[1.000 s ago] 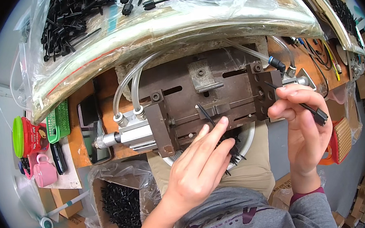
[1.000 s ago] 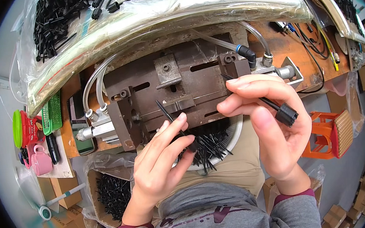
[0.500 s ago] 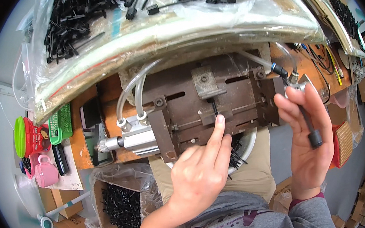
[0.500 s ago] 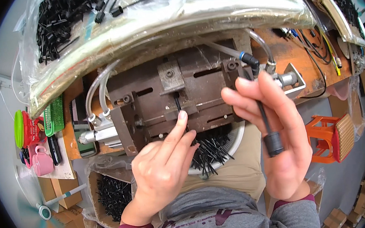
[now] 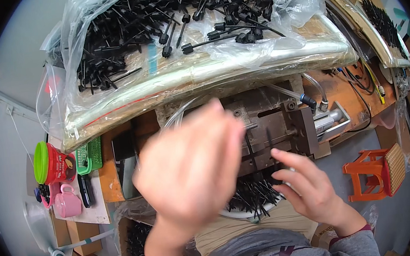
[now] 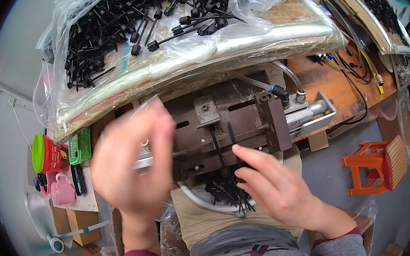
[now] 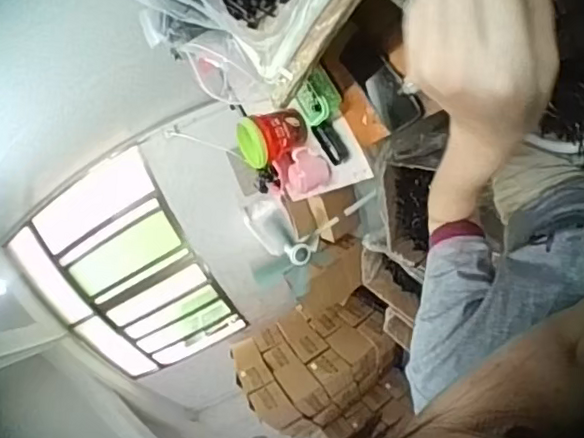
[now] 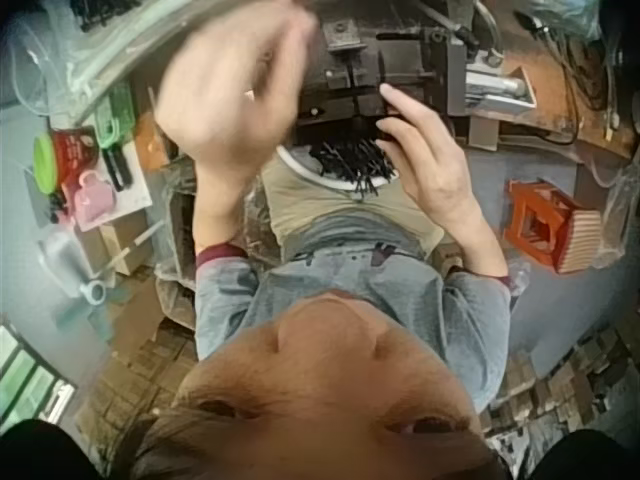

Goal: The recorder is manually assembling plastic components at a workbench, repeatedly inserting small black parts into a pneumatic or manual press/jig and then removing the joined piece.

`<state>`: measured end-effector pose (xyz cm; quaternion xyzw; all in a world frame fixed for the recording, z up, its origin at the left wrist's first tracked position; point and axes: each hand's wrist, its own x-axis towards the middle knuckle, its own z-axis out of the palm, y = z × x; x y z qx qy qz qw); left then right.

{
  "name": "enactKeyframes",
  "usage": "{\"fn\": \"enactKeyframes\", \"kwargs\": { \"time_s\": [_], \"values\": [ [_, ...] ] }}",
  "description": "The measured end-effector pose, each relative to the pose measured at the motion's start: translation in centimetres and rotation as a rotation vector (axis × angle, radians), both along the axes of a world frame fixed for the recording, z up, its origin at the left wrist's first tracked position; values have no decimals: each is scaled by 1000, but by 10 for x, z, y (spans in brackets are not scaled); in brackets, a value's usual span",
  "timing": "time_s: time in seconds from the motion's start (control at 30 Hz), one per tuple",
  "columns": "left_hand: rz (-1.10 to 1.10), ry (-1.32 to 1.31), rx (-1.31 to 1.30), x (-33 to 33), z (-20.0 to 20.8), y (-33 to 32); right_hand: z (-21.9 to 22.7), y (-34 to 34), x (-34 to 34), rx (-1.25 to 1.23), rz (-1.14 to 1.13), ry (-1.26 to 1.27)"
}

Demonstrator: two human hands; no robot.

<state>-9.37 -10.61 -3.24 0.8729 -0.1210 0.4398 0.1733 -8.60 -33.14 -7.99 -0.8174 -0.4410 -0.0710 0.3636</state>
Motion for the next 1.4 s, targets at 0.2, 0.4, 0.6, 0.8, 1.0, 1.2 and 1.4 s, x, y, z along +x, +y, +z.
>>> {"fn": "enactKeyframes", "kwargs": {
  "time_s": [0.2,0.4,0.6,0.8,1.0,1.2,1.4],
  "values": [
    [23,62,42,89,23,55,-14,20,-6,-194,37,-197],
    [13,370,-19,100,18,60,-9,28,4,-280,36,-281],
    [-173,271,-408,42,38,35,9,21,11,-361,65,-267],
    [-189,381,-395,-25,30,14,95,42,106,111,-61,-122],
    [-282,575,-305,-57,0,-13,138,81,209,-581,-227,-425],
    [-295,608,-268,-67,-42,-27,125,108,230,-749,28,-159],
    [-192,520,-174,-66,-62,-36,134,132,205,-829,85,-142]
  ]
}}
